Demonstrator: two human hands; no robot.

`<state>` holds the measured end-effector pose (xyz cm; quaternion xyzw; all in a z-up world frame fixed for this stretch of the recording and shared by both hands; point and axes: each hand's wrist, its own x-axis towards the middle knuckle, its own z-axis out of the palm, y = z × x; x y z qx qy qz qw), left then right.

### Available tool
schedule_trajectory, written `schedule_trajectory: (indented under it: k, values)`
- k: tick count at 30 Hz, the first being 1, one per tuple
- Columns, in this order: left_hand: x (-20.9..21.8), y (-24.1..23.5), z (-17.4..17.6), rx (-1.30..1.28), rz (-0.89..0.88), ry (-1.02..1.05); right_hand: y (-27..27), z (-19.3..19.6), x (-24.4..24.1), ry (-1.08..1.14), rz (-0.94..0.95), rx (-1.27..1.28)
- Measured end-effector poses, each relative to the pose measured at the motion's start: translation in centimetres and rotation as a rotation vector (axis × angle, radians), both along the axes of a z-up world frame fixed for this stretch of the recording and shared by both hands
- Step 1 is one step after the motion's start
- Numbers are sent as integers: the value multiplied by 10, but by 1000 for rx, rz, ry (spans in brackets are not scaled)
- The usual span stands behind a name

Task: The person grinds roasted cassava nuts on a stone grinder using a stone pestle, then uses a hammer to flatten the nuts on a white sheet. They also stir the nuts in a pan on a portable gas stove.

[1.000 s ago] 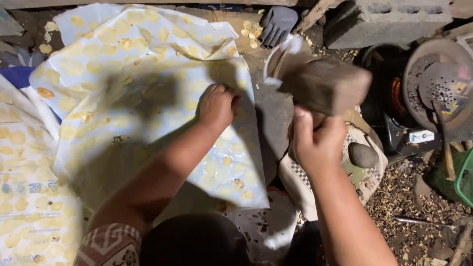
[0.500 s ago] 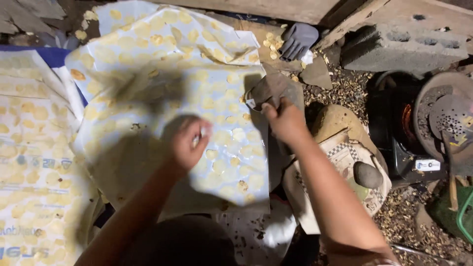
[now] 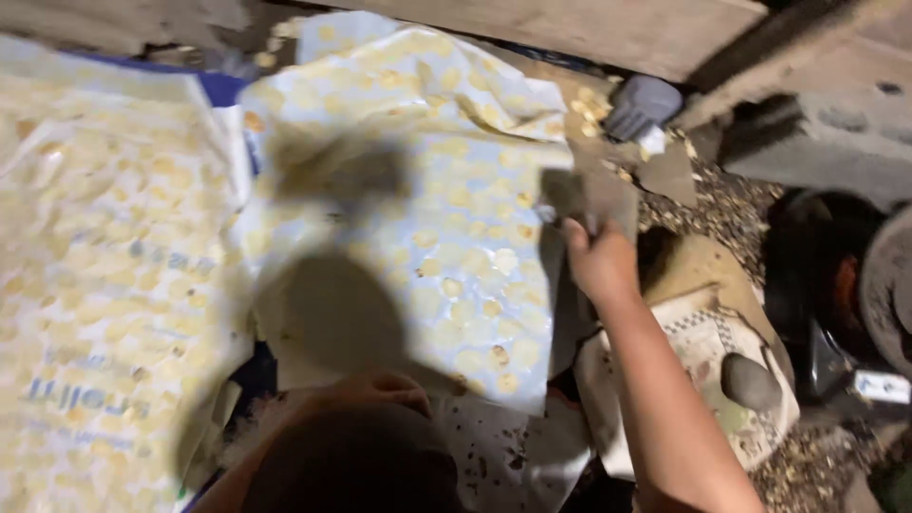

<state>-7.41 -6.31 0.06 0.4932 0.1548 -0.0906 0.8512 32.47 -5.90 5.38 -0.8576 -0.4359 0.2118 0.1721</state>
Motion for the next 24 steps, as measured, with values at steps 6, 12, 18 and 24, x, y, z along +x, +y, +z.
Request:
schedule_trajectory:
  k: [6,12,18,24]
  values:
    - [-48,-68,-58,197,277,435,-57,-38,-4,-65,-230,49]
    - [-56,-98,-69,371,508,766,-69,-61,21,-67,-139,-18]
    - [-33,-78,-179,-489,1377,25,-92,-46,10,-132,-56,-135]
    - [-23,-81,-150,-524,1720,227,-128,-34,-84,-618,257,316]
